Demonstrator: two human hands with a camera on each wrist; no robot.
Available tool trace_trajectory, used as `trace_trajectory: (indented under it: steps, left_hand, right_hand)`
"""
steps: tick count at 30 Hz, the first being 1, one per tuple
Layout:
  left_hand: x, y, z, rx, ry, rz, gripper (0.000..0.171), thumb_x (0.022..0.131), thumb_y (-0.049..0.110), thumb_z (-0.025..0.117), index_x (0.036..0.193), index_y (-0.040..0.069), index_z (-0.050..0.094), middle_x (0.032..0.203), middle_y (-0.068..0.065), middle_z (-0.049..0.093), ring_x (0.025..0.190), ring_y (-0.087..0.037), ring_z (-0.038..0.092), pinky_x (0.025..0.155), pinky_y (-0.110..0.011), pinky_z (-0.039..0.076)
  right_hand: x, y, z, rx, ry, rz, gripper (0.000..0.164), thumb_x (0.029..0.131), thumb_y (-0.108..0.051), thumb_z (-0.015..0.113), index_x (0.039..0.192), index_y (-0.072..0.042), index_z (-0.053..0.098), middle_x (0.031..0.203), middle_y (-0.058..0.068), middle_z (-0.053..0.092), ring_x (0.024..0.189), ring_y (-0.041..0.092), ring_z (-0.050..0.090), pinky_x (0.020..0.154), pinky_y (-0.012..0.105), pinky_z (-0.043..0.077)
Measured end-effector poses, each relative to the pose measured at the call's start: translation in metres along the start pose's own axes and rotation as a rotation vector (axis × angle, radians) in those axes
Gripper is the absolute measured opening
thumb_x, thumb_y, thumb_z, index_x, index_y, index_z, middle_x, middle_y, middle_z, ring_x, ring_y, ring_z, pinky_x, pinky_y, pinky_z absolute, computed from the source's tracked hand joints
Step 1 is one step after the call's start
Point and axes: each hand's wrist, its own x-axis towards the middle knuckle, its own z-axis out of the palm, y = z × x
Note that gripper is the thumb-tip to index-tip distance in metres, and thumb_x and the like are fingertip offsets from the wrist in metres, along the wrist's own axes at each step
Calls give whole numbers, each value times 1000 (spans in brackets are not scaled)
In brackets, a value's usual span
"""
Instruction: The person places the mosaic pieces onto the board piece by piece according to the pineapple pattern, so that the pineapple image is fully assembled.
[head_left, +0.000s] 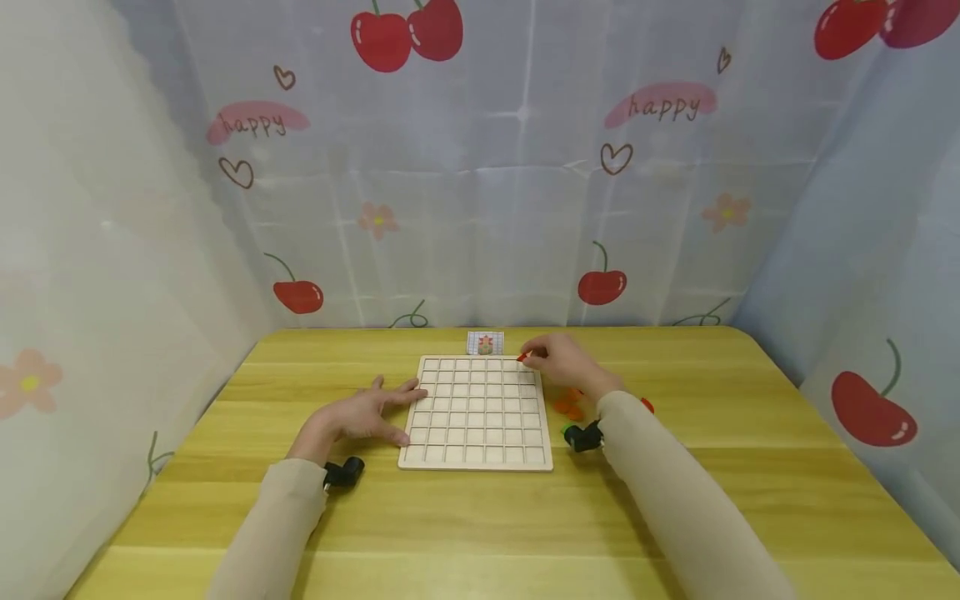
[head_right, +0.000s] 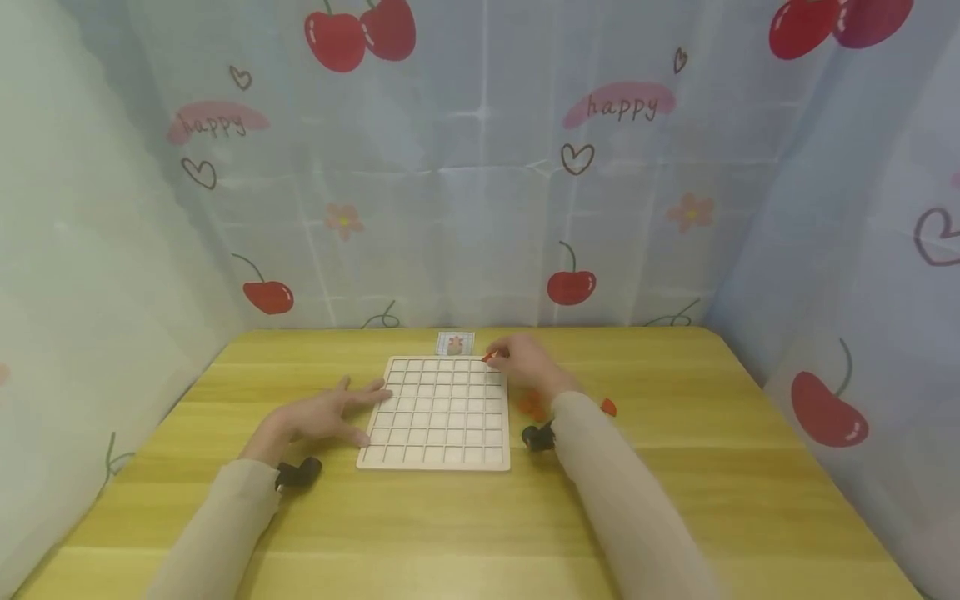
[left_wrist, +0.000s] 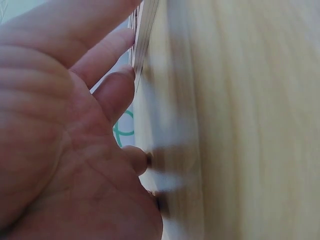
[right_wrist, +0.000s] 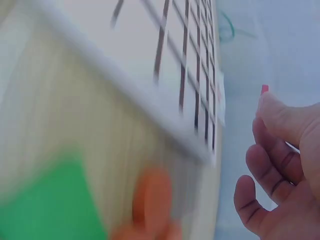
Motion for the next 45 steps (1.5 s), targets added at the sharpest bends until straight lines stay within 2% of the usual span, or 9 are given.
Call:
trace_trajectory:
  steps: [7,12,19,22,27,34,40,45]
  left_hand:
    - [1,-4,1,39,5,-13,89,83,35,84,160,29,40,174,2,16,155,-51,-19,114,-82,-4]
    - [2,-5,1,40,8,-9,89,84,36,84,160,30,39,174,4,15,155,-50,-20,114,-82,-5]
    - [5,-1,0,64,3,18,87,86,38,82,161,29,38,174,3,14,154,-53,-20,112,-83,-5]
    - [6,-1,0,63,-1,18,87,86,39,82,161,29,39,174,4,14,154,-52,-20,112,-83,-4]
    - [5,-2,0,73,2,12,88,86,39,82,161,29,38,174,4,14,155,-52,-19,113,-83,-3]
    - [3,-3,-1,69,-1,2,88,85,39,83,160,29,39,174,3,15,155,-51,-20,114,-82,-3]
    - [2,-2,-1,65,4,0,88,85,39,83,161,28,38,174,4,15,155,-51,-19,113,-83,-3]
    - [3,-2,-1,51,0,5,89,85,38,83,161,28,38,174,3,15,155,-51,-21,114,-82,-5]
  right_hand:
    - [17,-23,31,47,-32,-22,28,103,-19,63,127,-7,73,108,5,72,89,17,61,80,32,53]
    - [25,-32,43,27,-28,-49,21,101,-15,67,118,-9,76,106,5,74,88,16,61,80,31,52]
    - [29,-44,57,1,-31,-44,23,101,-15,67,121,-10,75,102,4,73,89,16,63,84,34,54]
    - [29,-45,60,-29,-30,-39,21,100,-14,67,120,-11,76,104,4,74,89,16,63,84,34,54]
    - [29,-47,61,-13,-33,-41,23,100,-12,67,122,-11,75,106,5,74,92,17,65,86,36,55]
    - [30,-47,64,-8,-33,-66,18,100,-10,65,108,-16,80,110,2,75,96,18,64,87,36,54]
    - [30,-46,65,7,-31,-91,20,100,-8,65,111,-14,81,116,2,76,106,20,67,91,37,56]
    - [26,-44,59,47,-36,-101,22,99,-7,63,112,-13,81,113,3,77,100,20,67,86,36,56]
